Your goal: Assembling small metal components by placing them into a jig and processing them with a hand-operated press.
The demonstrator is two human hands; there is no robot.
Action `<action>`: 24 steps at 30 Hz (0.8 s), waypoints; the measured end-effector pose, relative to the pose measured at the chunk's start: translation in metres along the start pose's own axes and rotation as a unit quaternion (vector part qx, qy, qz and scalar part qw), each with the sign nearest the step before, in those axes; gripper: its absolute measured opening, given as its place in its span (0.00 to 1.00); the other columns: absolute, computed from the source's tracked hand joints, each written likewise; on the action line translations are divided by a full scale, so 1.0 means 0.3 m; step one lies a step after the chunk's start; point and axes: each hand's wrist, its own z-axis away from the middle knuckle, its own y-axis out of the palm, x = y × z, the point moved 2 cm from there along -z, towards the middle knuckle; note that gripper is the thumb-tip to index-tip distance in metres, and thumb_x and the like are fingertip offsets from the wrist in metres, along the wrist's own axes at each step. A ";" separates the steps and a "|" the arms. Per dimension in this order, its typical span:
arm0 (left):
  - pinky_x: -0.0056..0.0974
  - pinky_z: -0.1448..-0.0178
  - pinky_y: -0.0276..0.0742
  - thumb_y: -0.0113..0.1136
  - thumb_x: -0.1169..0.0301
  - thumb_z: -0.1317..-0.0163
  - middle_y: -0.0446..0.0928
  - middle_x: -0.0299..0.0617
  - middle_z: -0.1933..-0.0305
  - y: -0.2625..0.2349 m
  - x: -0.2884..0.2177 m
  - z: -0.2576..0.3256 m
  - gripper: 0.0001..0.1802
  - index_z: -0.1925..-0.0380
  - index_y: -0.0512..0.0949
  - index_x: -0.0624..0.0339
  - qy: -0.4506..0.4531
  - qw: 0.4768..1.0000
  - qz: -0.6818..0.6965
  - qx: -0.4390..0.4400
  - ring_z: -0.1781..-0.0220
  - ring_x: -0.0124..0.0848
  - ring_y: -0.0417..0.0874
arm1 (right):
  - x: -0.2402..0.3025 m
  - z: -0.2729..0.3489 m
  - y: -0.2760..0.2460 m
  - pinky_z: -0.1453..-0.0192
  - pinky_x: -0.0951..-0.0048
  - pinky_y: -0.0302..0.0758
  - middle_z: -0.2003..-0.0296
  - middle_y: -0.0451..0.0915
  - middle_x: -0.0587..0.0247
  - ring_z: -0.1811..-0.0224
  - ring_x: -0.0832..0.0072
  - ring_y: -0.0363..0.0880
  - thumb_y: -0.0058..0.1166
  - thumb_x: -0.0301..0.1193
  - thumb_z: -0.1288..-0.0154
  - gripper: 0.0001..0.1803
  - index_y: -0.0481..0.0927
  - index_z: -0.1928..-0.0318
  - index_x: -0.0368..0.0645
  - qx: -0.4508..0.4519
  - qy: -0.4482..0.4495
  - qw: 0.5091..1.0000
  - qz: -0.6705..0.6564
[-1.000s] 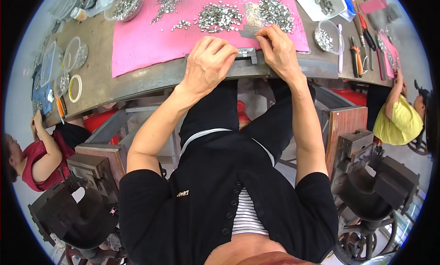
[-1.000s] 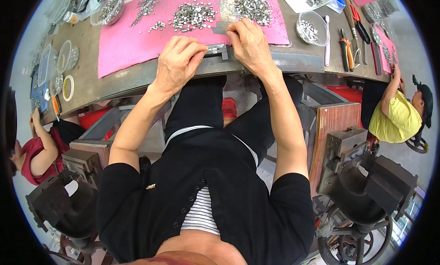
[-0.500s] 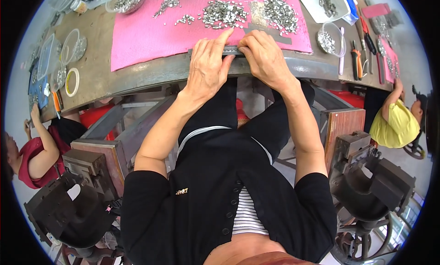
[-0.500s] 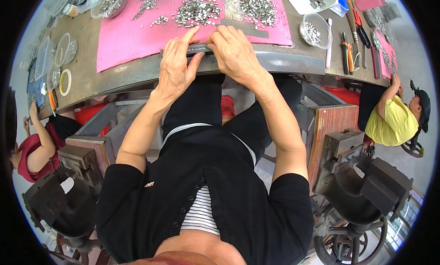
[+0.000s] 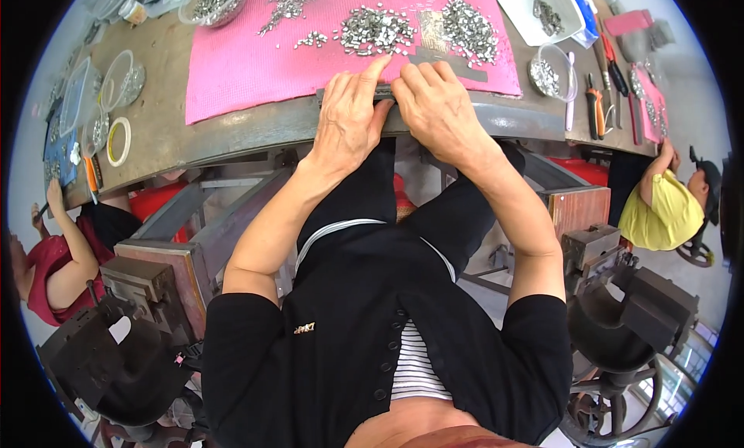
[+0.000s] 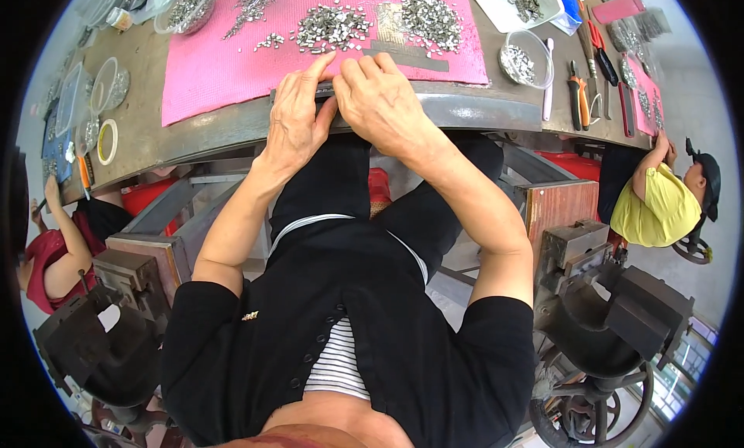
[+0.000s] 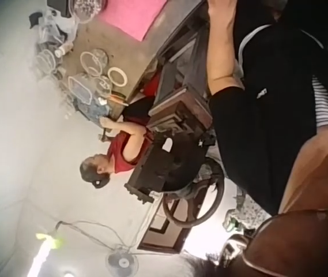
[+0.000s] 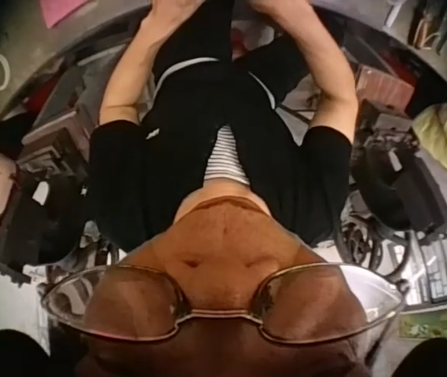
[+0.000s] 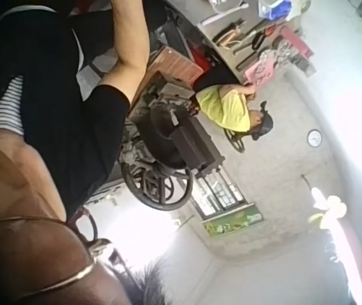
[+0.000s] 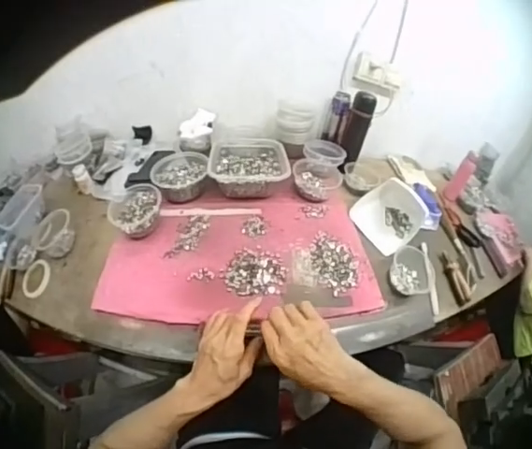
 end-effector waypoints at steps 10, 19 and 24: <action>0.50 0.41 0.72 0.69 0.81 0.46 0.79 0.52 0.55 -0.002 -0.007 -0.017 0.40 0.31 0.67 0.64 0.008 1.000 0.002 -0.005 0.56 0.48 0.78 | -0.027 0.007 0.009 0.51 0.63 0.71 0.65 0.73 0.60 0.61 0.64 0.75 0.58 0.27 0.45 0.10 0.77 0.61 0.39 0.020 -0.032 0.999 -0.011; 0.56 0.25 0.64 0.63 0.77 0.35 0.84 0.47 0.48 -0.025 -0.009 -0.060 0.35 0.28 0.65 0.57 -0.037 0.998 0.046 0.027 0.40 0.47 0.81 | -0.200 0.111 0.079 0.37 0.55 0.70 0.54 0.84 0.53 0.44 0.55 0.79 0.54 0.21 0.34 0.22 0.77 0.39 0.40 -0.118 0.157 0.966 -0.167; 0.71 0.24 0.52 0.53 0.80 0.34 0.83 0.44 0.41 0.095 0.033 -0.213 0.41 0.21 0.53 0.51 0.047 0.994 0.048 0.081 0.29 0.48 0.73 | -0.224 0.136 0.124 0.28 0.50 0.64 0.47 0.83 0.49 0.33 0.51 0.73 0.51 0.23 0.30 0.24 0.73 0.34 0.39 -0.051 0.164 0.977 -0.124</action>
